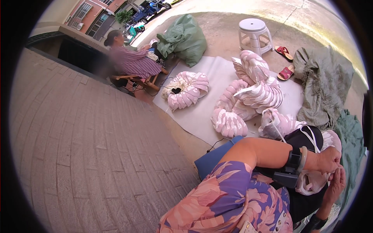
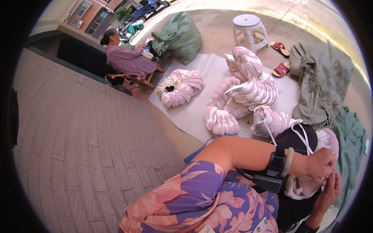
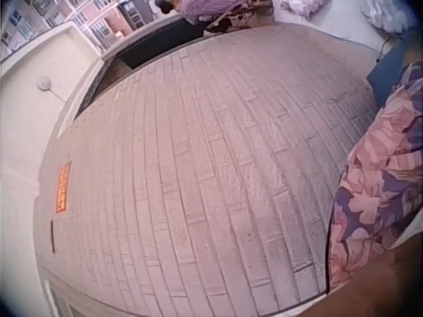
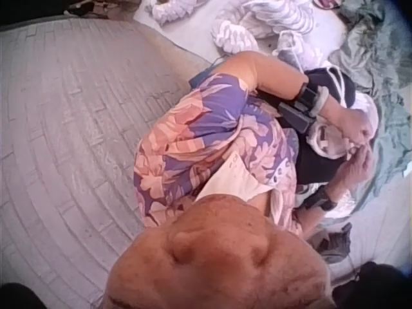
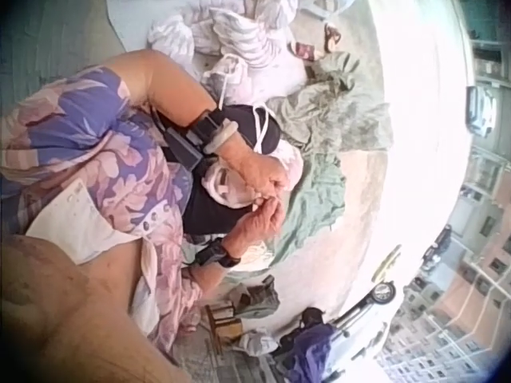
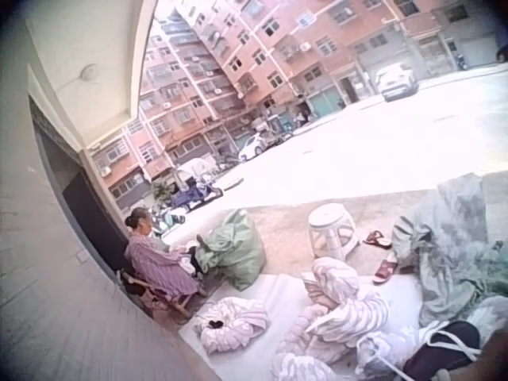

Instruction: Lacing and threading shoelaces through a shoe upper.

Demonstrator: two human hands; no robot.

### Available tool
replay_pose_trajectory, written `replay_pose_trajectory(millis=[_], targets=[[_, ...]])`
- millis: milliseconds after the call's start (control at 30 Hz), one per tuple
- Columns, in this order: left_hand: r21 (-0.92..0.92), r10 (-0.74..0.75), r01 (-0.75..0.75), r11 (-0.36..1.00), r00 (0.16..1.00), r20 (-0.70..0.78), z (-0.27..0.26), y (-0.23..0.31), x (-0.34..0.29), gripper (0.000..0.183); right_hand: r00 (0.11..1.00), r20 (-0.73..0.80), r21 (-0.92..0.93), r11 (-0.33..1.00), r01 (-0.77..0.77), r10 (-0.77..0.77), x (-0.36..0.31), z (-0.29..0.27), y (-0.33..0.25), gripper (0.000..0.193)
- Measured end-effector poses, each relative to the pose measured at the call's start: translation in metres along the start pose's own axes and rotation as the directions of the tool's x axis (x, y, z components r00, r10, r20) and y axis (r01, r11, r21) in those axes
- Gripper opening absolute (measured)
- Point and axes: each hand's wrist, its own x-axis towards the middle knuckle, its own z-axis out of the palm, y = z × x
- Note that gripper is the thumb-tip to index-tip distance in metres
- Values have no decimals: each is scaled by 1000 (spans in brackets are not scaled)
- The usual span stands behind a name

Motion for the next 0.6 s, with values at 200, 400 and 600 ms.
replay_pose_trajectory(millis=[200,400,600], targets=[[-178,-309,343,922,932,191,-61,55,-23,10,996,81,114,992,-51,42,10,53,-21,16],[-180,-371,437,881,876,307,-45,65,-16,13,999,8,143,989,-46,45,-5,35,-24,19],[-136,-372,431,892,870,323,-36,64,-15,14,999,-35,118,993,-29,33,-10,28,-25,19]])
